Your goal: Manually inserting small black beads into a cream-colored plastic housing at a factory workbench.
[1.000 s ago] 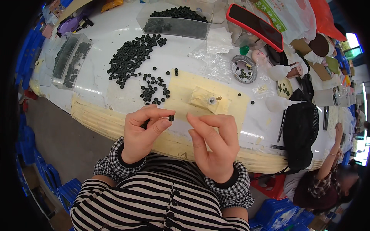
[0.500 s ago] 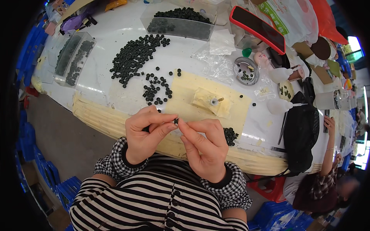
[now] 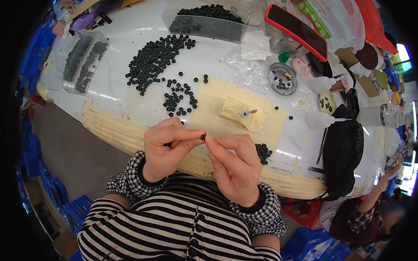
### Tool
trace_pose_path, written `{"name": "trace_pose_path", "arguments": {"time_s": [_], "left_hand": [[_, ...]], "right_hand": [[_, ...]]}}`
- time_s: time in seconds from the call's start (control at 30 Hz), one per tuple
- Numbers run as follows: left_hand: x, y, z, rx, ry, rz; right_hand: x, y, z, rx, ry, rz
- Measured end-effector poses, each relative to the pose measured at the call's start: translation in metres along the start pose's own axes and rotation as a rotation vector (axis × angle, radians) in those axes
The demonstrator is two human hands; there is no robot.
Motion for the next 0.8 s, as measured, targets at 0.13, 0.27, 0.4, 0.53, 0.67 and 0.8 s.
{"name": "trace_pose_path", "arguments": {"time_s": [0.13,0.27,0.4,0.53,0.67,0.8], "left_hand": [[-0.0002,-0.0003,0.0018,0.022,0.033,0.014],[-0.0022,0.0003,0.0074,0.123,0.098,0.059],[-0.0021,0.0013,0.0061,0.094,0.101,0.068],[-0.0019,0.0005,0.003,0.039,0.049,0.048],[-0.0019,0.0008,0.0025,0.034,0.028,0.034],[-0.002,0.0017,0.0049,0.081,0.066,0.063]], "right_hand": [[0.0002,0.0012,0.0001,-0.009,-0.001,0.0],[-0.0019,0.0039,0.0007,0.018,0.035,0.031],[-0.003,0.0037,0.001,0.069,0.092,0.043],[-0.0022,0.0033,-0.0003,0.051,0.083,0.041],[-0.0016,0.0025,-0.0008,0.034,0.067,0.046],[-0.0012,0.0039,-0.0013,0.036,0.062,0.056]]}}
Point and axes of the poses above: each hand's wrist, its own x-axis away from the middle knuckle, its own y-axis out of the back of the hand, z = x × y, the point moved 4 cm from there along -x, towards the middle knuckle, and after that the axes turned 3 degrees about y, right-handed, at the moved point
